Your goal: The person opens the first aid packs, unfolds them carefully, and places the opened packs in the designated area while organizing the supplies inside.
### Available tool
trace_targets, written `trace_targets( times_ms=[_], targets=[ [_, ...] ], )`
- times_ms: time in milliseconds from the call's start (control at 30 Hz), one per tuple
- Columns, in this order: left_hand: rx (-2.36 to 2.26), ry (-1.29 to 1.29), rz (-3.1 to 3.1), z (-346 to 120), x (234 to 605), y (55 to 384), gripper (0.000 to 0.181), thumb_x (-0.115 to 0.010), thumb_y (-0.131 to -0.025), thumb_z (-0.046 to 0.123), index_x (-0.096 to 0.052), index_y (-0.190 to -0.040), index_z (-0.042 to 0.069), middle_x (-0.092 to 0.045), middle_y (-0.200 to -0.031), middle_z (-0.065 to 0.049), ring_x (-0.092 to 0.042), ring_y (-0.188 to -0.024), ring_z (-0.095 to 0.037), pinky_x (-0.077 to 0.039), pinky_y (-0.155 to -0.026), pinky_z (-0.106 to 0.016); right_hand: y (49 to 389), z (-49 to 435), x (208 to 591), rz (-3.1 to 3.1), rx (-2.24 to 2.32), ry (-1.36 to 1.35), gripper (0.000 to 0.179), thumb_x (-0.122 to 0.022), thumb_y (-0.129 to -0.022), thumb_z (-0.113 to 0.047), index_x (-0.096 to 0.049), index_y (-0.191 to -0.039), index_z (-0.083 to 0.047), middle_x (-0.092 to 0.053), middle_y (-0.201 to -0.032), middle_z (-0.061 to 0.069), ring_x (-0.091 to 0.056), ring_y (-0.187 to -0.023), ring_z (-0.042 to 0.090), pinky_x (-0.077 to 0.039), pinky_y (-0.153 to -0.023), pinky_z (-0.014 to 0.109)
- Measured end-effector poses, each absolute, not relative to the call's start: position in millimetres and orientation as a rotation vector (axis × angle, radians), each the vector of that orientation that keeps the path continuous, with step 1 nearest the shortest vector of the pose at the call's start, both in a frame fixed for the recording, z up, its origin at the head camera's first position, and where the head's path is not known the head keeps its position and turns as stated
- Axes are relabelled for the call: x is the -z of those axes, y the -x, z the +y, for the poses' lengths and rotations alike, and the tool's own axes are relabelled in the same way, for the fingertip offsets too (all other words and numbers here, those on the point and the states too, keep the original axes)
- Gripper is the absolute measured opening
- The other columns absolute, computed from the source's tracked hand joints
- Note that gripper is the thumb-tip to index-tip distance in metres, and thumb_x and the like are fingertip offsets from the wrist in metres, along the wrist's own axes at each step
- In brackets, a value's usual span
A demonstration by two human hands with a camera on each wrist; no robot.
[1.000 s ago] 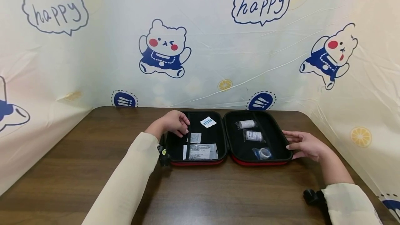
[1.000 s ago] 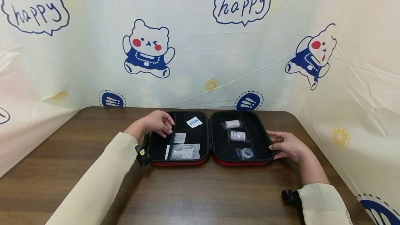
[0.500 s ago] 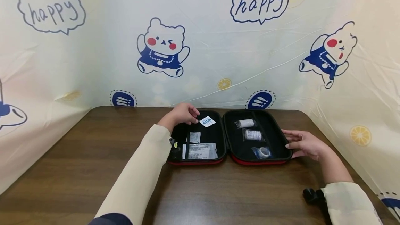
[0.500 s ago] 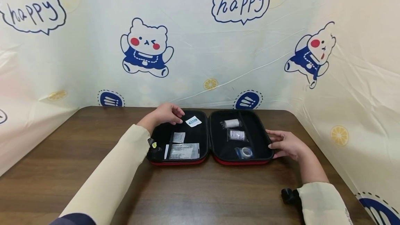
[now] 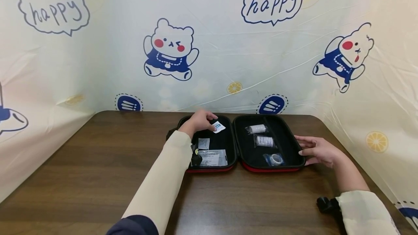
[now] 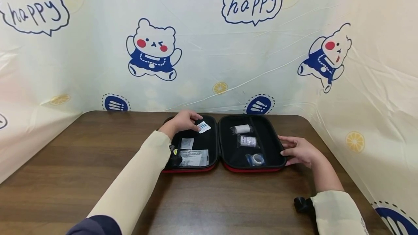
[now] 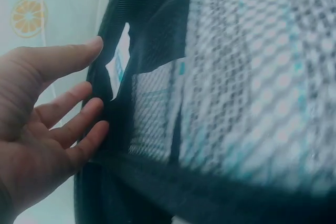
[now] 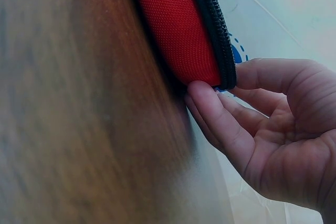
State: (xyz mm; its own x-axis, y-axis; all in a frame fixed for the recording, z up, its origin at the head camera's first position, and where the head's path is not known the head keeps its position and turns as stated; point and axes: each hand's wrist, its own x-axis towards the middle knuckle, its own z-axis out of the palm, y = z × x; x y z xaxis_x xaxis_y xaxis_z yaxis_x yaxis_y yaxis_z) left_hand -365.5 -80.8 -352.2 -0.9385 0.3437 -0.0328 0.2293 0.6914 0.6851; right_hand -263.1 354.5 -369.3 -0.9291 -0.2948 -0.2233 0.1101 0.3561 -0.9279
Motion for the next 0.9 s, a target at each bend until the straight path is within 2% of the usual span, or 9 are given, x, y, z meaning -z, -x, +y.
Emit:
trace_targets(
  times_ms=[233,467,667,733,900],
  targets=[
    [-0.914,-0.452,2.802,-71.6,363.5,365.1,0.051,-0.076,-0.086,0.022,-0.060,-0.135,0.014,-0.057,-0.135,-0.009,-0.053,-0.119,-0.025,-0.044,-0.100,-0.040,262.2,355.0,368.3,2.269,1.592,0.161,0.073,-0.066,-0.089,-0.002,-0.025,-0.150,0.006,-0.055,-0.132,0.027,-0.067,-0.092,0.025,-0.059,-0.072,0.046],
    [-0.832,-0.443,2.876,-65.2,367.2,366.9,0.056,-0.080,-0.081,0.018,-0.061,-0.134,0.013,-0.061,-0.128,-0.010,-0.056,-0.112,-0.024,-0.045,-0.099,-0.038,261.9,355.3,367.4,2.265,1.592,0.165,0.074,-0.066,-0.090,-0.002,-0.024,-0.150,0.006,-0.054,-0.133,0.028,-0.067,-0.092,0.025,-0.059,-0.073,0.046],
    [-0.764,-0.447,2.879,-66.4,367.6,363.8,0.061,-0.081,-0.081,0.018,-0.057,-0.138,0.019,-0.055,-0.138,-0.007,-0.053,-0.114,-0.024,-0.045,-0.098,-0.039,262.5,354.9,366.2,2.276,1.584,0.168,0.073,-0.066,-0.089,-0.002,-0.025,-0.149,0.006,-0.054,-0.133,0.028,-0.066,-0.093,0.025,-0.059,-0.072,0.046],
    [-0.752,-0.455,2.881,-67.0,367.6,363.9,0.060,-0.080,-0.082,0.018,-0.058,-0.137,0.020,-0.054,-0.138,-0.007,-0.053,-0.113,-0.024,-0.045,-0.097,-0.039,262.4,354.9,366.3,2.275,1.585,0.171,0.073,-0.066,-0.089,-0.002,-0.025,-0.149,0.006,-0.053,-0.133,0.028,-0.066,-0.093,0.025,-0.059,-0.073,0.046],
    [-0.805,-0.455,2.910,-69.9,368.9,366.8,0.045,-0.080,-0.082,0.014,-0.068,-0.125,0.018,-0.062,-0.125,-0.006,-0.056,-0.103,-0.021,-0.048,-0.090,-0.036,262.6,354.6,368.2,2.265,1.592,0.169,0.073,-0.065,-0.090,-0.002,-0.025,-0.150,0.006,-0.054,-0.132,0.027,-0.066,-0.093,0.026,-0.059,-0.074,0.046]
  ],
)
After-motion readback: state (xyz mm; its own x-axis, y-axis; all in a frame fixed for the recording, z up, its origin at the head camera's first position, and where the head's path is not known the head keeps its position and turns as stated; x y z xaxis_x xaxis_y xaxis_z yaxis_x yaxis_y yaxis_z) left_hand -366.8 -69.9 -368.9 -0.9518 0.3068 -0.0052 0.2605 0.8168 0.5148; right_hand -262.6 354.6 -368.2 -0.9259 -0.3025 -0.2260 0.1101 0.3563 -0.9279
